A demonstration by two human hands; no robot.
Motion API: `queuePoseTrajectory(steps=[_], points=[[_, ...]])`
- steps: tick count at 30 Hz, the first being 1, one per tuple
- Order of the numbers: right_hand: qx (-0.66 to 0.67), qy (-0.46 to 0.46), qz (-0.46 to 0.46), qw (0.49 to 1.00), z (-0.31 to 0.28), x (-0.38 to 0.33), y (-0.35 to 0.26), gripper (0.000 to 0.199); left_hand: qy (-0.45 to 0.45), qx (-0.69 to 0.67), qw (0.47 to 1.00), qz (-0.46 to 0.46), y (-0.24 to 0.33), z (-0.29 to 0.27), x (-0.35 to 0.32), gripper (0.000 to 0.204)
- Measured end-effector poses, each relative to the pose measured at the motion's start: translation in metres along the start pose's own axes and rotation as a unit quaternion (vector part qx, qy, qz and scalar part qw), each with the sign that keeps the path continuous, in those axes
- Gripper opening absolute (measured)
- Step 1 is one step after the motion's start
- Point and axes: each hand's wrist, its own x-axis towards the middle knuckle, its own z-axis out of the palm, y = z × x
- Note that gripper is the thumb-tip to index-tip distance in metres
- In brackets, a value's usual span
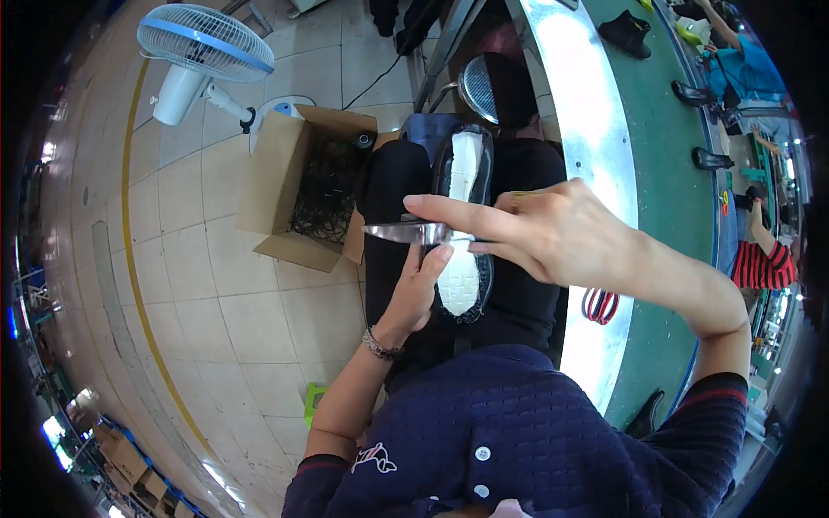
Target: Trimming excess material or thread from a shoe using scissors and pliers at an assembly line.
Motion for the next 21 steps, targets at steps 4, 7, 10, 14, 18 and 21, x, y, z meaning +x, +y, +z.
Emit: queuePoseTrajectory(steps=[4, 7, 10, 14, 18, 21], points=[[-0.081, -0.088, 0.035, 0.992, 0.019, 0.000, 0.003, 0.075, -0.045, 0.001, 0.998, -0.033, 0.015, 0.003, -0.003, 0.084], [-0.065, 0.001, -0.034, 0.997, 0.017, -0.003, -0.001, 0.077, -0.081, -0.065, 0.994, -0.031, 0.018, 0.002, 0.001, 0.090], [-0.053, -0.056, 0.053, 0.996, 0.037, -0.004, -0.004, 0.078, -0.072, -0.076, 0.991, -0.082, 0.020, 0.001, 0.001, 0.094], [-0.084, -0.045, -0.005, 0.995, 0.021, -0.007, -0.010, 0.082, -0.103, -0.008, 0.994, 0.023, 0.014, -0.005, 0.007, 0.099], [-0.012, 0.009, 0.018, 1.000, 0.041, -0.016, -0.016, 0.082, -0.061, 0.033, 0.994, -0.090, 0.014, -0.011, 0.001, 0.094], [-0.057, -0.056, 0.034, 0.996, 0.042, -0.014, -0.012, 0.081, -0.115, -0.036, 0.992, 0.022, 0.021, 0.002, -0.007, 0.067]])
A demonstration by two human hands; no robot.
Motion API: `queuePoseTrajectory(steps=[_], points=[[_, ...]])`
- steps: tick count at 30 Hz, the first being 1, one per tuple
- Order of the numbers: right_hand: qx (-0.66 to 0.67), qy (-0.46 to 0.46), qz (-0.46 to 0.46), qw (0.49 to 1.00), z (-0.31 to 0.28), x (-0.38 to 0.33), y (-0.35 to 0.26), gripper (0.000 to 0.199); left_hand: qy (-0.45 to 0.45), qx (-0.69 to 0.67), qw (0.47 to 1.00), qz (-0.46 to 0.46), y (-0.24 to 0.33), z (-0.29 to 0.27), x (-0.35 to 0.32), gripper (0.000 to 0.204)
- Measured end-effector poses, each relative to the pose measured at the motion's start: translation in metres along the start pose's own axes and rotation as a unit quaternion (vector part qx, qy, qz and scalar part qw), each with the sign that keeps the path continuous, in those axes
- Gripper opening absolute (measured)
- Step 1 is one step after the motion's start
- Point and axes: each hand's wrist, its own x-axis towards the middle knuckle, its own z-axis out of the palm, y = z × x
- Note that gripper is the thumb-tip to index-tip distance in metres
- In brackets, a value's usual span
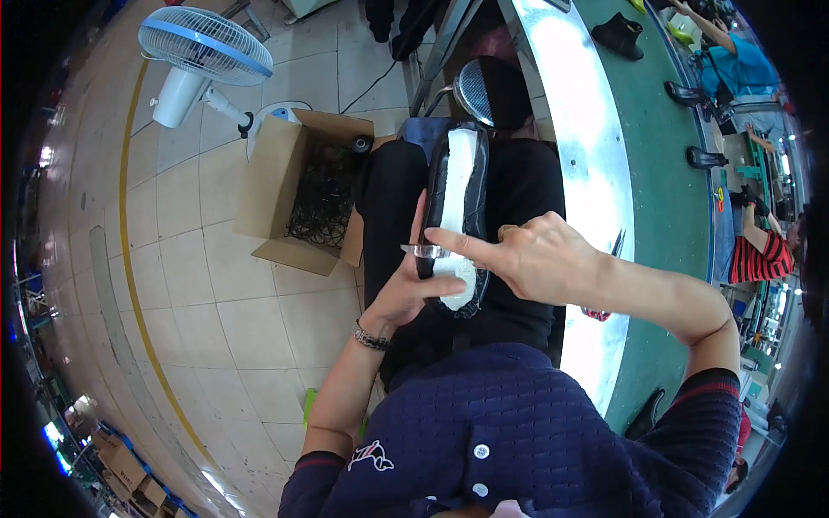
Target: Trimming excess material or thread from a shoe using scissors and pliers at an assembly line.
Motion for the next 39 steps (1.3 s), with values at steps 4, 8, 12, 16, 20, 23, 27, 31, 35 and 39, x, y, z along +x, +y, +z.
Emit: queuePoseTrajectory(steps=[4, 8, 12, 16, 20, 23, 27, 31, 35, 39], points=[[0.046, 0.125, -0.038, 0.990, -0.002, -0.006, -0.016, 0.081, -0.007, 0.071, 0.991, -0.111, -0.007, -0.023, -0.004, 0.115], [0.001, 0.036, 0.007, 0.999, 0.011, -0.003, -0.012, 0.079, -0.010, 0.065, 0.977, -0.201, -0.009, -0.028, 0.001, 0.118], [0.035, 0.087, -0.111, 0.989, 0.008, -0.016, -0.038, 0.070, -0.047, -0.022, 0.999, -0.001, -0.014, -0.021, 0.003, 0.121], [0.014, 0.054, -0.001, 0.998, 0.028, -0.012, -0.015, 0.079, -0.020, 0.123, 0.985, -0.121, -0.008, -0.022, -0.002, 0.131], [-0.011, 0.056, -0.079, 0.995, 0.026, -0.021, -0.030, 0.080, 0.017, 0.106, 0.987, -0.116, -0.004, -0.019, -0.004, 0.135], [0.038, 0.072, -0.037, 0.996, 0.029, -0.016, -0.024, 0.077, -0.005, 0.127, 0.986, -0.105, -0.001, -0.019, -0.001, 0.136], [0.108, 0.042, -0.002, 0.993, 0.005, -0.018, -0.006, 0.081, 0.035, 0.308, 0.920, -0.238, -0.011, -0.036, 0.003, 0.075], [0.159, 0.157, -0.012, 0.975, 0.013, 0.000, -0.003, 0.077, 0.007, 0.246, 0.958, -0.149, -0.002, -0.034, -0.004, 0.058], [0.132, 0.147, 0.039, 0.979, 0.047, -0.003, 0.019, 0.068, 0.005, 0.174, 0.980, -0.093, 0.005, -0.049, -0.003, 0.096], [0.278, 0.236, 0.157, 0.918, 0.062, -0.047, 0.020, 0.059, -0.008, 0.097, 0.986, -0.136, 0.027, -0.030, 0.043, 0.068]])
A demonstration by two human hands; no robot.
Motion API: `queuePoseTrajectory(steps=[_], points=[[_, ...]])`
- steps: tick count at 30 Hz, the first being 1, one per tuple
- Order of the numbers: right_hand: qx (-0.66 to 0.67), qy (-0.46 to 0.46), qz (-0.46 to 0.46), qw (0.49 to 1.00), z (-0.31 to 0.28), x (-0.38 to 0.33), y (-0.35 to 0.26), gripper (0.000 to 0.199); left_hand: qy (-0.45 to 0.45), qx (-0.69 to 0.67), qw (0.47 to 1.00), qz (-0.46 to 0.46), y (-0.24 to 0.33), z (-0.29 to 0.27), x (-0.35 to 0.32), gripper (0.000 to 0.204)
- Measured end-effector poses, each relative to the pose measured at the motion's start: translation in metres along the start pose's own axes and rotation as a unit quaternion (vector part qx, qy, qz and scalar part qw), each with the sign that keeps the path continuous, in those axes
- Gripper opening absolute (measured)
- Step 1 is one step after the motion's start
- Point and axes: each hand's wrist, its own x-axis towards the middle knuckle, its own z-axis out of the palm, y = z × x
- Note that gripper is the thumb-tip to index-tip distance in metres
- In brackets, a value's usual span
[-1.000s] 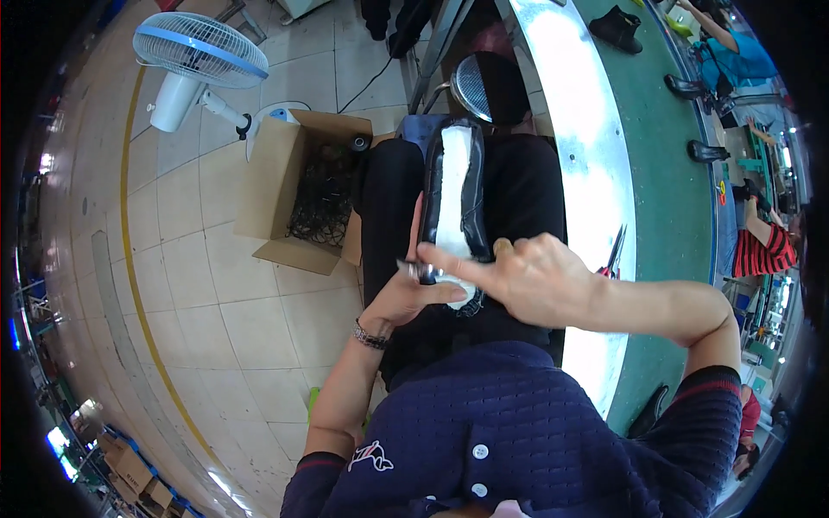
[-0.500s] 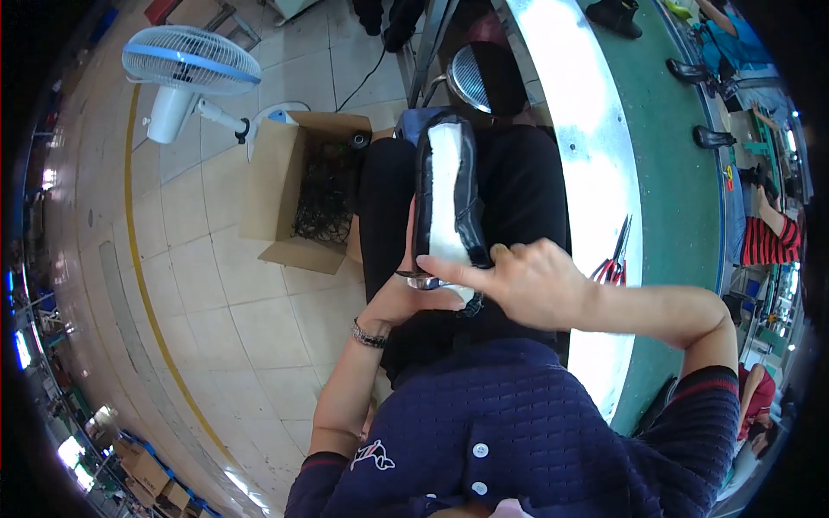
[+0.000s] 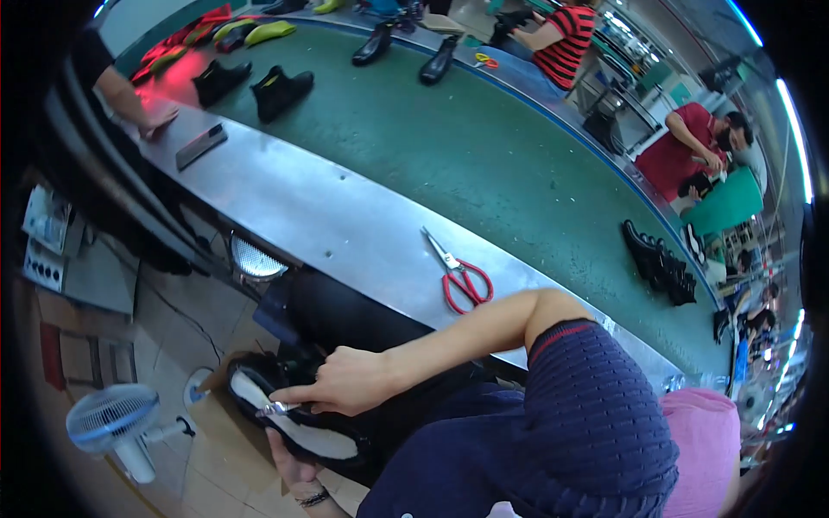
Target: Trimming excess material or thread from a shoe using scissors and pliers at an assembly line.
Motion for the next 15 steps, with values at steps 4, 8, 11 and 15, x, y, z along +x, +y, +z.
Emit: queuePoseTrajectory(steps=[4, 8, 11, 15], points=[[0.141, 0.123, 0.116, 0.975, 0.004, -0.043, 0.013, 0.042, 0.085, -0.009, 0.994, -0.065, 0.013, 0.009, 0.015, 0.058], [0.396, 0.116, 0.258, 0.874, -0.004, -0.070, 0.036, 0.033, 0.160, 0.014, 0.985, -0.059, 0.017, 0.030, 0.000, 0.047], [0.575, 0.127, 0.219, 0.778, 0.007, -0.088, 0.059, 0.020, 0.133, 0.142, 0.981, 0.015, -0.002, 0.041, -0.007, 0.050], [0.601, 0.040, 0.237, 0.762, -0.010, -0.087, 0.055, 0.026, 0.047, 0.215, 0.975, 0.028, -0.031, 0.054, 0.019, 0.130]])
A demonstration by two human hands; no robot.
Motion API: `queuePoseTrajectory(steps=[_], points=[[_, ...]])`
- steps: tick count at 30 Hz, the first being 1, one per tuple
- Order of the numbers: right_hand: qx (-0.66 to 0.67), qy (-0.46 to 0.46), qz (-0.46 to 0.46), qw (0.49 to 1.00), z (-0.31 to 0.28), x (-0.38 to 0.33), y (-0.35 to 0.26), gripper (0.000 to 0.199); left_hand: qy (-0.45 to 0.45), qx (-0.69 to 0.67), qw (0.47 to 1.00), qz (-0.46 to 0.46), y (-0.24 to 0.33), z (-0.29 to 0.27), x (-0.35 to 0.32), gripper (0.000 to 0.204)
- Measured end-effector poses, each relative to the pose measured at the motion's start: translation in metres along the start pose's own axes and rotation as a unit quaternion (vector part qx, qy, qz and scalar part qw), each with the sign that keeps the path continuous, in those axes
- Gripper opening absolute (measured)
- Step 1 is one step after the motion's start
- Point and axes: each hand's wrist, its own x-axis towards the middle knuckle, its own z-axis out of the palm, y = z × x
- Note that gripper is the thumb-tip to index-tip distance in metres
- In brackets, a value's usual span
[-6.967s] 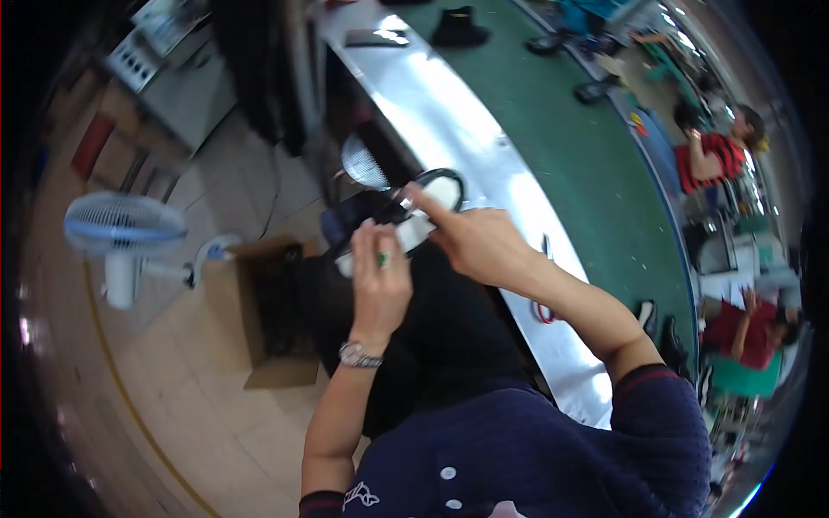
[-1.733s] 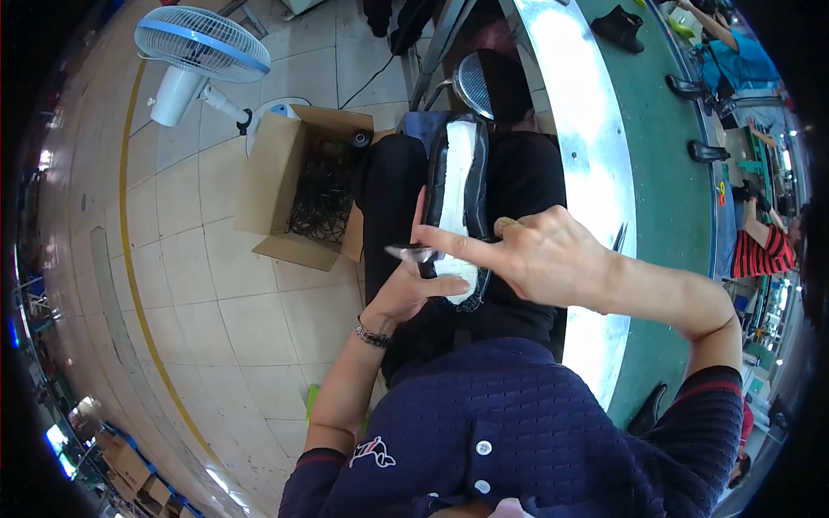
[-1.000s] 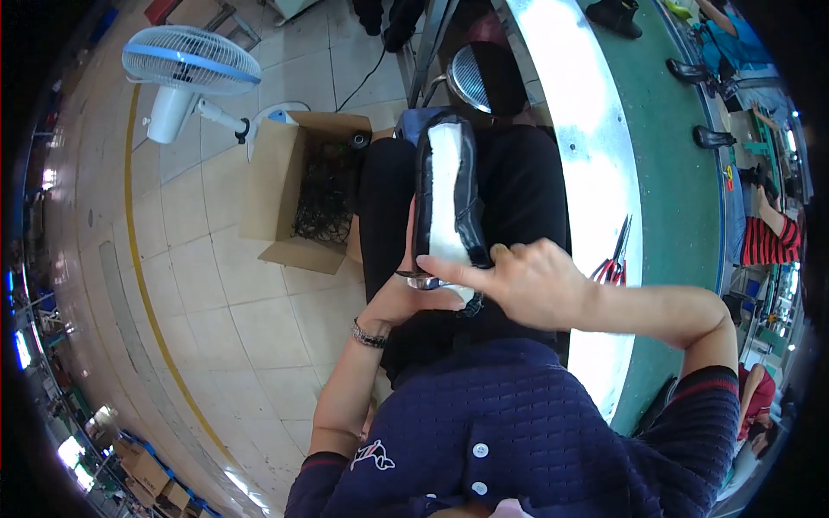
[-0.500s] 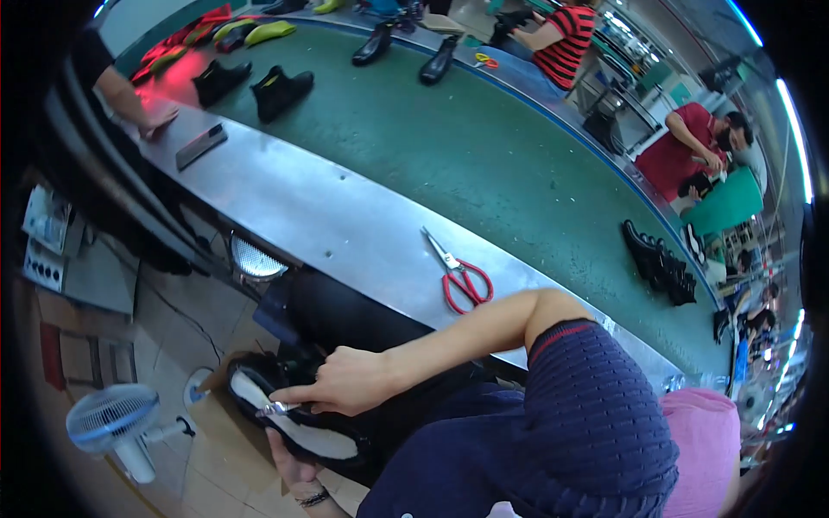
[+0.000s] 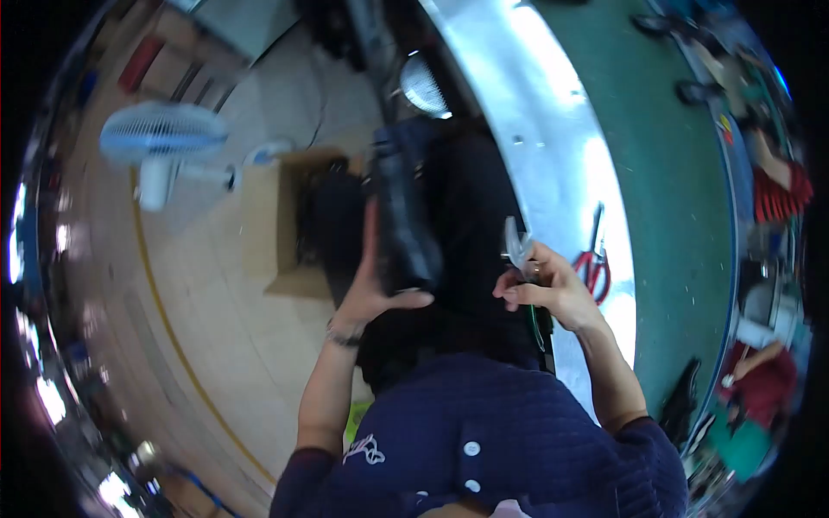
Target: Trimming excess material or thread from a shoe using scissors and pliers at an assembly line.
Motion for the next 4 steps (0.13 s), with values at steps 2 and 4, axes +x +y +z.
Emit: queuePoseTrajectory(steps=[2, 4], points=[[-0.040, -0.053, 0.027, 0.997, 0.001, 0.007, 0.006, 0.032, -0.068, 0.148, 0.966, 0.201, -0.012, 0.002, 0.014, 0.147], [-0.082, -0.092, 0.090, 0.988, 0.008, 0.013, 0.011, 0.042, -0.069, 0.059, 0.979, 0.183, -0.033, 0.000, 0.004, 0.138]])
